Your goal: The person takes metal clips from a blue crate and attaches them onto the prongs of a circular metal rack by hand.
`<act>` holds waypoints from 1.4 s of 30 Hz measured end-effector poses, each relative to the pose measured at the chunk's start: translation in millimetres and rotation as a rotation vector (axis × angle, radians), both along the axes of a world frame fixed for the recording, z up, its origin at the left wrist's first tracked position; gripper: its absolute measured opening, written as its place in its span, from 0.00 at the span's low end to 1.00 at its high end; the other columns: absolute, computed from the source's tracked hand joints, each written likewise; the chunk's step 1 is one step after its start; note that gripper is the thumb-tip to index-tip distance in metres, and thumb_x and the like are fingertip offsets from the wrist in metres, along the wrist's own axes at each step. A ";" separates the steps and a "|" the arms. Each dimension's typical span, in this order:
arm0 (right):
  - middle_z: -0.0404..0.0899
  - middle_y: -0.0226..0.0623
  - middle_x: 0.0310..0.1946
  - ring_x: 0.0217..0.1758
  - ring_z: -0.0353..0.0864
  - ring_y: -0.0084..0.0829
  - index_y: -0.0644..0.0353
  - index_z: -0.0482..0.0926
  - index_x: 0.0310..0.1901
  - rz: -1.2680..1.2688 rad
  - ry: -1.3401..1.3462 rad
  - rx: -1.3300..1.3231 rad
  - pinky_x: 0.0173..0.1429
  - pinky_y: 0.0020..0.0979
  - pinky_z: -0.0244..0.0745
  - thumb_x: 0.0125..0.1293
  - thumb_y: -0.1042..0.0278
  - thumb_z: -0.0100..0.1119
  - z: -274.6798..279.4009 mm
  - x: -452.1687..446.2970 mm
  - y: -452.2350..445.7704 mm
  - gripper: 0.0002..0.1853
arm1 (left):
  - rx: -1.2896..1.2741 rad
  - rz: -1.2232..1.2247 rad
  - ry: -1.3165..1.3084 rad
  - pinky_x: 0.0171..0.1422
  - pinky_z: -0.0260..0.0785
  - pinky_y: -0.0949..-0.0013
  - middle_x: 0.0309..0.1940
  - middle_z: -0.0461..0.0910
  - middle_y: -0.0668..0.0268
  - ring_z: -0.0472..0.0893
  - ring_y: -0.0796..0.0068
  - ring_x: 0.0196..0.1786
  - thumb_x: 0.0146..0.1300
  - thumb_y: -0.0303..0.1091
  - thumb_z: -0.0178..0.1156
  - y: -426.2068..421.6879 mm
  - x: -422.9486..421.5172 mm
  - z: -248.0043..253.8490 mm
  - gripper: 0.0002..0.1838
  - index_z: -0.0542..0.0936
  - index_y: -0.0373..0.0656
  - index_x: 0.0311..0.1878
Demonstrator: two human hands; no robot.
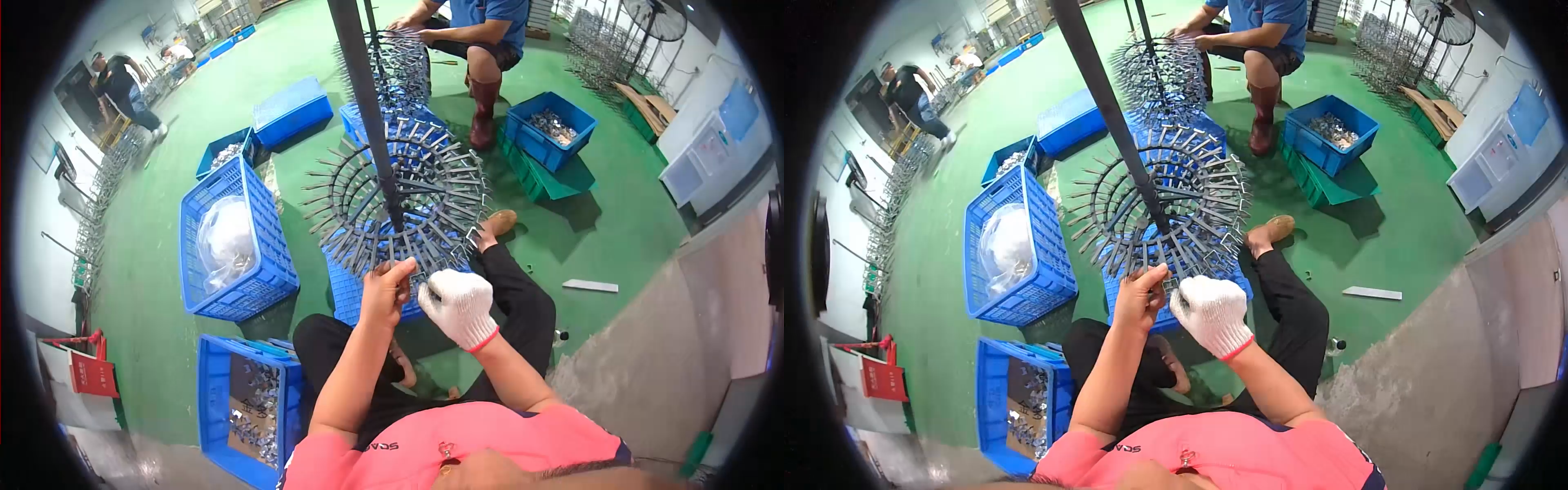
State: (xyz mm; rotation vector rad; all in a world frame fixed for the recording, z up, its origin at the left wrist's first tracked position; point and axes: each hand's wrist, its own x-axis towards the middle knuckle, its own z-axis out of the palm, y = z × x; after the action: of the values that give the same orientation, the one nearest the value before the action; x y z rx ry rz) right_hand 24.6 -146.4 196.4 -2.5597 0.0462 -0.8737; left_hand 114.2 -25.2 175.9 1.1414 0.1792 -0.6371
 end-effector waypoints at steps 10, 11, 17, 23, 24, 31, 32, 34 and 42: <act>0.74 0.35 0.17 0.21 0.78 0.38 0.52 0.73 0.20 -0.039 0.038 -0.072 0.26 0.37 0.70 0.50 0.63 0.65 4.1 5.4 3.2 0.10 | -0.010 0.022 0.013 0.17 0.50 0.78 0.15 0.66 0.74 0.61 0.84 0.13 0.55 0.33 0.70 -1.8 2.0 -4.3 0.10 0.77 0.43 0.26; 0.74 0.35 0.17 0.21 0.78 0.38 0.52 0.73 0.20 -0.038 0.043 -0.073 0.26 0.37 0.70 0.50 0.63 0.65 5.3 5.4 3.2 0.10 | -0.012 0.024 0.018 0.17 0.50 0.78 0.15 0.66 0.74 0.61 0.84 0.13 0.55 0.33 0.70 -1.9 2.5 -4.1 0.10 0.77 0.43 0.26; 0.74 0.36 0.18 0.22 0.78 0.39 0.54 0.74 0.21 -0.032 0.065 -0.045 0.26 0.37 0.70 0.53 0.62 0.65 5.6 4.0 3.1 0.11 | -0.059 -0.009 0.101 0.19 0.54 0.79 0.18 0.70 0.74 0.66 0.83 0.16 0.59 0.36 0.67 3.5 -2.4 0.5 0.10 0.78 0.42 0.34; 0.78 0.36 0.24 0.26 0.80 0.39 0.54 0.81 0.31 0.149 0.076 0.151 0.30 0.36 0.73 0.56 0.63 0.65 10.2 -18.4 2.4 0.06 | -0.399 0.085 0.267 0.34 0.74 0.74 0.34 0.80 0.63 0.80 0.72 0.34 0.70 0.48 0.54 36.4 -34.6 -8.0 0.22 0.77 0.36 0.52; 0.78 0.36 0.24 0.26 0.80 0.39 0.55 0.81 0.32 0.210 0.086 0.205 0.30 0.35 0.73 0.56 0.66 0.65 13.6 -22.1 7.7 0.05 | -0.431 0.129 0.291 0.39 0.77 0.72 0.38 0.82 0.61 0.82 0.70 0.38 0.71 0.49 0.52 41.2 -42.5 -11.3 0.24 0.77 0.36 0.54; 0.81 0.32 0.32 0.32 0.81 0.35 0.51 0.83 0.38 0.430 0.154 0.201 0.34 0.34 0.76 0.52 0.69 0.68 12.5 -29.5 34.6 0.10 | -0.410 0.142 0.348 0.51 0.77 0.65 0.51 0.79 0.55 0.80 0.62 0.53 0.72 0.40 0.51 49.1 -61.7 -38.2 0.20 0.75 0.32 0.57; 0.81 0.32 0.32 0.32 0.81 0.35 0.50 0.83 0.38 0.436 0.156 0.173 0.34 0.34 0.76 0.52 0.68 0.68 9.8 -28.4 34.5 0.10 | -0.363 0.127 0.354 0.53 0.76 0.65 0.51 0.79 0.55 0.80 0.63 0.53 0.72 0.38 0.51 47.9 -62.3 -34.7 0.20 0.74 0.32 0.58; 0.80 0.32 0.32 0.32 0.81 0.35 0.49 0.84 0.38 0.446 0.159 0.124 0.34 0.34 0.75 0.51 0.68 0.67 5.8 -26.8 32.8 0.10 | -0.422 0.078 0.288 0.58 0.74 0.62 0.52 0.79 0.55 0.80 0.64 0.53 0.71 0.34 0.51 50.1 -70.3 -34.4 0.18 0.74 0.33 0.59; 0.77 0.31 0.30 0.28 0.79 0.35 0.51 0.80 0.34 0.442 0.031 -0.015 0.31 0.34 0.73 0.50 0.67 0.65 4.2 -25.7 24.7 0.08 | -0.447 0.056 0.301 0.58 0.74 0.60 0.52 0.79 0.54 0.80 0.64 0.51 0.70 0.34 0.52 47.5 -72.1 -43.5 0.19 0.73 0.34 0.59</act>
State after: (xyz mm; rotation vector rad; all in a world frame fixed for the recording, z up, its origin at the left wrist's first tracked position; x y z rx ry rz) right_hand -1.1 -121.7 200.7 -2.4515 -0.4990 -0.6621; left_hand 42.1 22.3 132.4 0.6053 0.3069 -0.7533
